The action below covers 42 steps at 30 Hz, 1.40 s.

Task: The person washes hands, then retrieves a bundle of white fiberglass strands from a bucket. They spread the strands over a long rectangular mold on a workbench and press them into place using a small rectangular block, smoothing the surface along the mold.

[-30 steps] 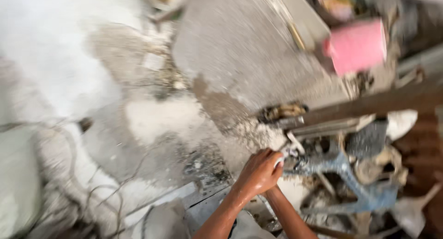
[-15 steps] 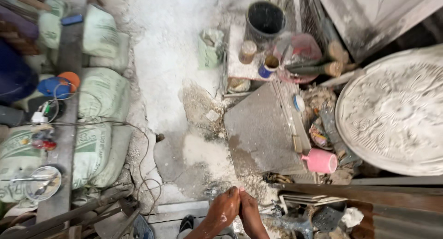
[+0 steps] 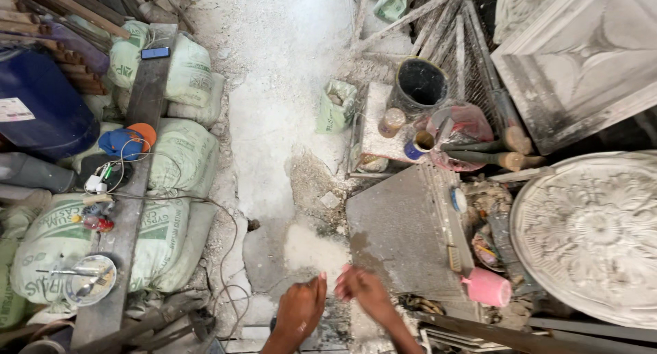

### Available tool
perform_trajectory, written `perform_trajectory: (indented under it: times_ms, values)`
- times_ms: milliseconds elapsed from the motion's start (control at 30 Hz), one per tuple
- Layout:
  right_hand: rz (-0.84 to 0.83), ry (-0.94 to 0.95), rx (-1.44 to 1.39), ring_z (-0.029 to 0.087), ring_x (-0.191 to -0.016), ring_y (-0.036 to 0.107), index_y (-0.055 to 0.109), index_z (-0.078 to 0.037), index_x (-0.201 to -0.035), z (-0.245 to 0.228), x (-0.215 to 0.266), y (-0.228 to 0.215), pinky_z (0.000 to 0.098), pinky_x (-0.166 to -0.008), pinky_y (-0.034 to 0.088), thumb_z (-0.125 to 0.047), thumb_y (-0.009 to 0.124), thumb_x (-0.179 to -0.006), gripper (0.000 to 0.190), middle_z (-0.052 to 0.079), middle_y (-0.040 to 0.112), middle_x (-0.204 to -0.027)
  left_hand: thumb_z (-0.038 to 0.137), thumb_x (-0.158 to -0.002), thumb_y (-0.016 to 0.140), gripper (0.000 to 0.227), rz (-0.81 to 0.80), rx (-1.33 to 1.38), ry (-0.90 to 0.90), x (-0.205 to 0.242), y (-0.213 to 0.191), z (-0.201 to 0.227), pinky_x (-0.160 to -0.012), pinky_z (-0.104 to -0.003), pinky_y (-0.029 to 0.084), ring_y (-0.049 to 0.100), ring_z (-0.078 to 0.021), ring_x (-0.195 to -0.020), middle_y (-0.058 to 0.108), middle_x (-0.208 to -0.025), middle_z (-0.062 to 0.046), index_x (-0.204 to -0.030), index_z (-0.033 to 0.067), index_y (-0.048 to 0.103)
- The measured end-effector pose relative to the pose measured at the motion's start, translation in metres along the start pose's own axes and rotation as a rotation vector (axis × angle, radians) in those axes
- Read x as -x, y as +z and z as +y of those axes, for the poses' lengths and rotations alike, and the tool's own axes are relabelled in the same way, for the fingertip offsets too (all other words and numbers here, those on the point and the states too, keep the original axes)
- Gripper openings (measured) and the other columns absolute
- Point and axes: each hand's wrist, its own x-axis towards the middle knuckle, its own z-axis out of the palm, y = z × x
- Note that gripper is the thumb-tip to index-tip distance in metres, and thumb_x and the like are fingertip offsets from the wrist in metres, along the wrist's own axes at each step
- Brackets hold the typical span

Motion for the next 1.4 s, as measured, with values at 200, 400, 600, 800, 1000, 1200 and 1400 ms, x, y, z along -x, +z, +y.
perform_trajectory:
  times_ms: [200,400,600,800,1000,1200,1400]
  values:
    - [0.5,-0.057,-0.024,0.014,-0.055,0.064,0.071,-0.004,-0.11,-0.014,-0.088,-0.066,0.0291,-0.048,0.058,-0.024,0.057,-0.097,0.027,0.01,0.072,-0.085,0.0,-0.093,0.048,0.012,0.269,0.473,0.268,-0.103,-0.06,-0.101,-0.059,-0.043,0.055,0.066,-0.0315,-0.062,0.066,-0.08,-0.019,-0.097,-0.0022,0.059]
    - [0.79,-0.116,-0.339,0.007,-0.038,0.034,0.062,-0.008,-0.093,-0.048,-0.17,-0.122,0.0242,-0.032,0.024,-0.034,0.056,-0.107,0.03,0.0,0.047,-0.061,-0.005,-0.086,0.055,0.013,0.284,0.305,-0.168,-0.227,-0.129,-0.166,-0.055,-0.04,0.048,0.055,-0.0276,-0.052,0.058,-0.061,-0.018,-0.078,-0.0021,0.064]
    - [0.703,-0.344,-0.488,0.004,-0.052,0.03,0.046,-0.013,-0.078,-0.028,-0.383,-0.152,0.022,-0.043,0.027,-0.029,0.052,-0.107,0.034,-0.005,0.038,-0.066,0.021,-0.09,0.068,0.028,0.152,0.249,-0.342,-0.431,-0.134,-0.244,-0.058,-0.04,0.05,0.059,-0.0261,-0.054,0.065,-0.06,-0.018,-0.076,-0.003,0.065]
    - [0.682,-0.197,-0.144,0.006,-0.064,0.041,0.038,-0.013,-0.072,-0.053,-0.665,-0.177,0.0239,-0.06,0.043,0.004,0.061,-0.091,0.034,-0.004,0.043,-0.069,0.035,-0.09,0.07,0.037,0.006,0.205,-0.101,-0.657,-0.135,-0.276,-0.056,-0.042,0.05,0.056,-0.0264,-0.055,0.062,-0.064,-0.016,-0.079,0.0015,0.056]
    - [0.558,-0.275,0.224,0.018,-0.109,0.047,0.056,-0.004,-0.116,-0.155,-0.88,-0.242,0.0328,-0.087,0.042,0.007,0.063,-0.089,0.031,0.007,0.049,-0.122,0.037,-0.096,0.066,0.039,-0.254,0.208,-0.305,-0.876,-0.156,-0.296,-0.062,-0.04,0.049,0.057,-0.0234,-0.059,0.064,-0.066,-0.017,-0.082,0.0023,0.058]
    - [0.514,-0.283,-0.047,0.024,-0.126,0.062,0.057,-0.004,-0.138,-0.242,-1.095,-0.289,0.0353,-0.104,0.05,-0.008,0.058,-0.098,0.041,0.011,0.065,-0.139,0.034,-0.098,0.063,0.032,-0.338,0.255,-0.209,-1.152,-0.169,-0.291,-0.061,-0.039,0.051,0.06,-0.0201,-0.061,0.068,-0.073,-0.014,-0.092,0.0019,0.064]
    - [0.637,-0.165,-0.178,0.032,-0.102,0.078,0.074,0.002,-0.118,-0.373,-1.234,-0.38,0.0483,-0.094,0.066,-0.018,0.057,-0.103,0.03,0.021,0.079,-0.109,0.034,-0.101,0.057,0.031,-0.424,0.174,0.025,-1.418,-0.294,-0.177,-0.07,-0.039,0.059,0.071,-0.0215,-0.075,0.074,-0.088,-0.015,-0.104,0.0037,0.065]
